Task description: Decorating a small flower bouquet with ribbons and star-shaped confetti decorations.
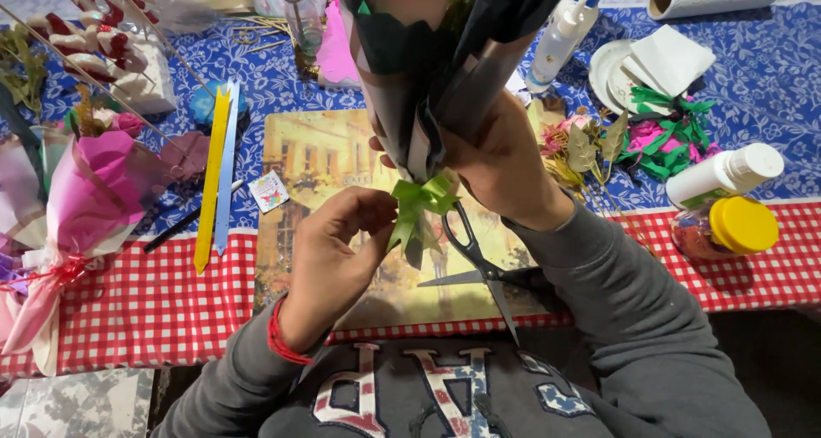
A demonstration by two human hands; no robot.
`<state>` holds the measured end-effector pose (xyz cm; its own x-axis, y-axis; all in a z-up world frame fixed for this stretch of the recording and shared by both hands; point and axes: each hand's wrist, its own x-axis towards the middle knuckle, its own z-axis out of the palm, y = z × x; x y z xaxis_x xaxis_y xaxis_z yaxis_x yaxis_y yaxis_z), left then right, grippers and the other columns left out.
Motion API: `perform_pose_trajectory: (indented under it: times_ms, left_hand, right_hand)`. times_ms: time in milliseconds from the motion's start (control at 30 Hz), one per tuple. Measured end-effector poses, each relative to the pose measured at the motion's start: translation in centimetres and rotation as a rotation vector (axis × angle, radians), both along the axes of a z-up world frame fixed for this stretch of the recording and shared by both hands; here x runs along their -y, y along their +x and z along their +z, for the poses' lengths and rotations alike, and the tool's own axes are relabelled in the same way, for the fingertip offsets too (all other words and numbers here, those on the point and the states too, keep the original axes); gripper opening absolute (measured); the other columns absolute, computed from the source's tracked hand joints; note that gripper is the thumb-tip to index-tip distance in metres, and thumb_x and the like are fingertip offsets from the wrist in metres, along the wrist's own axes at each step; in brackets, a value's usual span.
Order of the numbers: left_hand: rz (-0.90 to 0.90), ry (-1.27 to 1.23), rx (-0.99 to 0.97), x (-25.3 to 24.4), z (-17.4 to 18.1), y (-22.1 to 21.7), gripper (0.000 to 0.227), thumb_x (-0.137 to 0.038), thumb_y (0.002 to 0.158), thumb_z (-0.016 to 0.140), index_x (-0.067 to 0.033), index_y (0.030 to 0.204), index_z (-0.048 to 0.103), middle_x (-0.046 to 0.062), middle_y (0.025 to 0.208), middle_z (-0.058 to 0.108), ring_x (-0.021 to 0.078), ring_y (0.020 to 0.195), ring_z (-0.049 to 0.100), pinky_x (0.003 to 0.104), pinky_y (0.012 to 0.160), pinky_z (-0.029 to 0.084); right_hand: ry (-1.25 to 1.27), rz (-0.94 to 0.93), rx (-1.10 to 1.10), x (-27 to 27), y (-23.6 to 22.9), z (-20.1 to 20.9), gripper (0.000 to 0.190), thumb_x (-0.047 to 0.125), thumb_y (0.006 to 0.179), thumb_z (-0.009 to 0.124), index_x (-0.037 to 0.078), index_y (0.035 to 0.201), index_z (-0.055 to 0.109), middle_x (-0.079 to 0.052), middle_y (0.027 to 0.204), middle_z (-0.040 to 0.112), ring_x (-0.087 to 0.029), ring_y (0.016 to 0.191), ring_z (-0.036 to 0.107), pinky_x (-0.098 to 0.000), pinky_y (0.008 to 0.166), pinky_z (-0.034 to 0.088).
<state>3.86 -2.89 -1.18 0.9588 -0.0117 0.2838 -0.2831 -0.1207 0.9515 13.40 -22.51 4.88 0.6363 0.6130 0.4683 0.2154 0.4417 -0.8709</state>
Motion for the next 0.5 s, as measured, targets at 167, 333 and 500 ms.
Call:
perform_pose_trajectory:
  times_ms: [167,333,500]
  left_hand:
    - [0.053,0.153,0.102,0.1,1.3,-0.1,0.010,0.003,0.090,0.073,0.0007,0.099,0.071,0.002,0.087,0.074,0.0074,0.079,0.070,0.023,0.075,0.056]
    - [0.007,0.001,0.055,-0.7,-0.1,0.6,0.011,0.001,0.095,0.072,0.0018,0.106,0.068,0.003,0.093,0.073,0.0092,0.086,0.069,0.024,0.083,0.057]
    - [-0.254,-0.258,0.135,-1.0,4.2,1.3,0.062,0.000,0.082,0.083,0.0019,0.134,0.050,0.002,0.118,0.065,0.0118,0.115,0.065,0.027,0.106,0.051]
  right_hand:
    - [-0.063,-0.031,0.059,0.3,0.4,-0.7,0.032,0.014,0.115,0.063,-0.004,0.140,0.057,-0.012,0.125,0.071,-0.021,0.116,0.072,-0.0375,0.108,0.058]
    - [-0.067,-0.003,0.041,0.4,0.7,-1.6,0.030,0.017,0.114,0.064,-0.004,0.136,0.058,-0.010,0.124,0.072,-0.019,0.114,0.072,-0.0343,0.105,0.058]
    - [-0.070,-0.024,0.055,0.2,0.6,-2.9,0.034,0.021,0.106,0.070,-0.001,0.131,0.060,-0.004,0.117,0.069,-0.013,0.106,0.068,-0.0277,0.092,0.056]
